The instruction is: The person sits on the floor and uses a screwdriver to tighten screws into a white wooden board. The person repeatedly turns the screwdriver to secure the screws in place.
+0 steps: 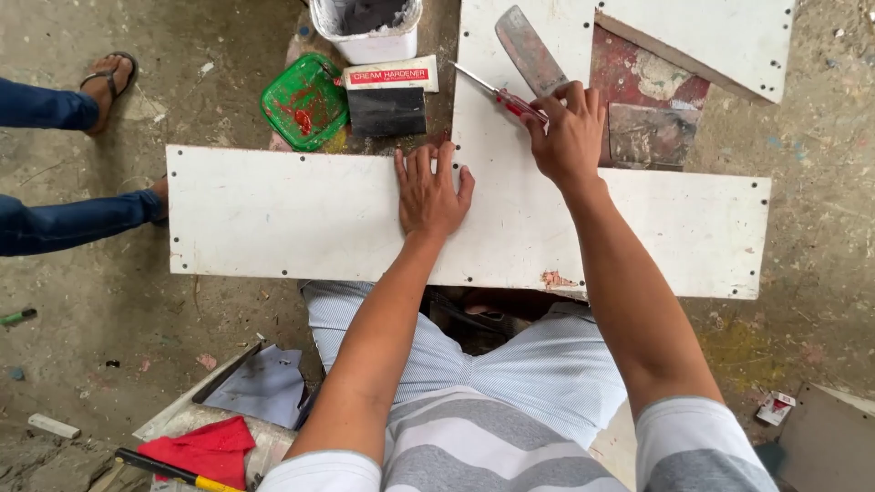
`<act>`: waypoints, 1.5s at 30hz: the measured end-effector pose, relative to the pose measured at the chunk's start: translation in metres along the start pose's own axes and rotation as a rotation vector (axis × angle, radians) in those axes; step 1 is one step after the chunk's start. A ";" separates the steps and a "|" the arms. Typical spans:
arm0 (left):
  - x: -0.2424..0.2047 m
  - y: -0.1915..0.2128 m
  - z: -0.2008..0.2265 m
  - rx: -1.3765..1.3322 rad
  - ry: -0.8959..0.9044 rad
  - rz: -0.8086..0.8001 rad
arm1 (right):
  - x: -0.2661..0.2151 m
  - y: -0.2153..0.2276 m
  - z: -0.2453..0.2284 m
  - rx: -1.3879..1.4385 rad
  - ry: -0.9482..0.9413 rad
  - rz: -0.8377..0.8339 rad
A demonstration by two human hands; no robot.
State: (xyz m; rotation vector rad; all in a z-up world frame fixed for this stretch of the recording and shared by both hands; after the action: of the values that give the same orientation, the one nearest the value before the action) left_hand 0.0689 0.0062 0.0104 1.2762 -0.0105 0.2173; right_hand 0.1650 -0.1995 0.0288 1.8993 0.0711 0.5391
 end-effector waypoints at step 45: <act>-0.022 -0.056 0.152 -0.374 -0.460 -0.014 | -0.036 0.168 0.017 0.487 -0.054 -0.276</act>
State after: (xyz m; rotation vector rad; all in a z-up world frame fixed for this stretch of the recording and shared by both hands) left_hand 0.0738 -0.1567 -0.0006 0.9289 -0.4182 -0.0926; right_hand 0.1056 -0.2906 0.1625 2.3249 0.4574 0.2958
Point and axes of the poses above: each hand's wrist, its own x-axis towards the middle knuckle, its own y-axis out of the back of the hand, z = x × y, the point moved 7 cm from there along x, towards the middle knuckle, and after that the axes turned 4 degrees about y, right-handed, at the moved point
